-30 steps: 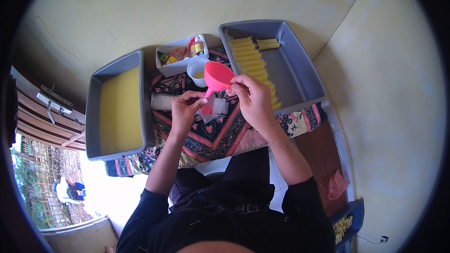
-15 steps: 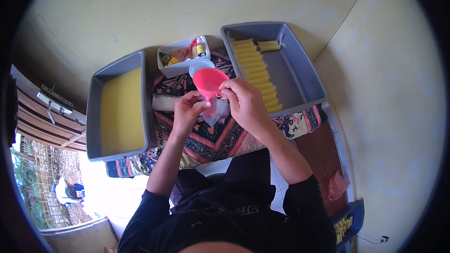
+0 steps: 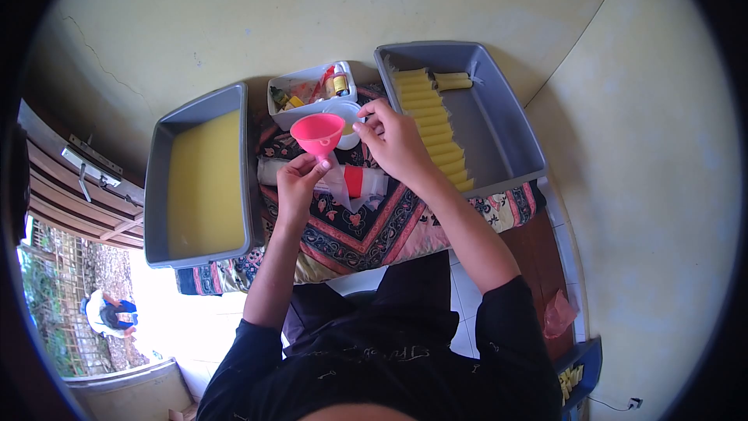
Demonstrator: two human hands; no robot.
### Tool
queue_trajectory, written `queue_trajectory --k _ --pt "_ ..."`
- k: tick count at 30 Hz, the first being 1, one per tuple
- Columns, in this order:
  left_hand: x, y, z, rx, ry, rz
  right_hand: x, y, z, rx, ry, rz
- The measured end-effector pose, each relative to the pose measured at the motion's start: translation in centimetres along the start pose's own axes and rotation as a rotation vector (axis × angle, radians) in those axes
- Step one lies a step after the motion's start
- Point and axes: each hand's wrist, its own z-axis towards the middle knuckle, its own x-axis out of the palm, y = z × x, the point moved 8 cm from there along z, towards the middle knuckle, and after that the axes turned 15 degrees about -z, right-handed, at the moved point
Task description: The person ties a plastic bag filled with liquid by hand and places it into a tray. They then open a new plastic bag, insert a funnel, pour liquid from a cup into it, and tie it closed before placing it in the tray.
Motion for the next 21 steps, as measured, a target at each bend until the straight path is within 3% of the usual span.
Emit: queue_trajectory --k 1,4,8,10,14,16,17,19,21 --pt "0.0 -0.1 0.1 0.002 0.000 -0.001 0.2 -0.3 0.7 -0.002 0.000 0.000" --pt "0.1 -0.4 0.1 0.021 0.008 0.008 3.2 -2.7 2.2 0.101 0.338 -0.365" --pt "0.5 -0.5 0.3 0.020 0.011 -0.001 5.4 -5.7 4.0 0.039 0.302 -0.587" --pt "0.6 -0.5 0.2 0.013 0.009 0.007 5.5 -6.6 5.0 0.118 0.270 -0.664" --pt "0.7 -0.3 0.0 -0.001 0.015 -0.017 6.1 -7.3 5.2 0.145 0.270 -0.696" --pt "0.5 -0.2 0.1 -0.005 0.012 -0.023 5.3 -6.5 5.2 0.071 0.067 -0.733" --pt "0.5 -0.2 0.1 -0.001 0.014 -0.012 5.5 -6.7 5.3 0.069 0.070 -0.733" --pt "0.4 -0.1 0.2 0.004 0.017 -0.002 6.1 -8.3 4.9 0.259 0.247 -0.642" --pt "0.3 0.2 0.2 0.002 0.022 -0.012 6.2 -8.3 4.8 0.307 0.346 -0.518"
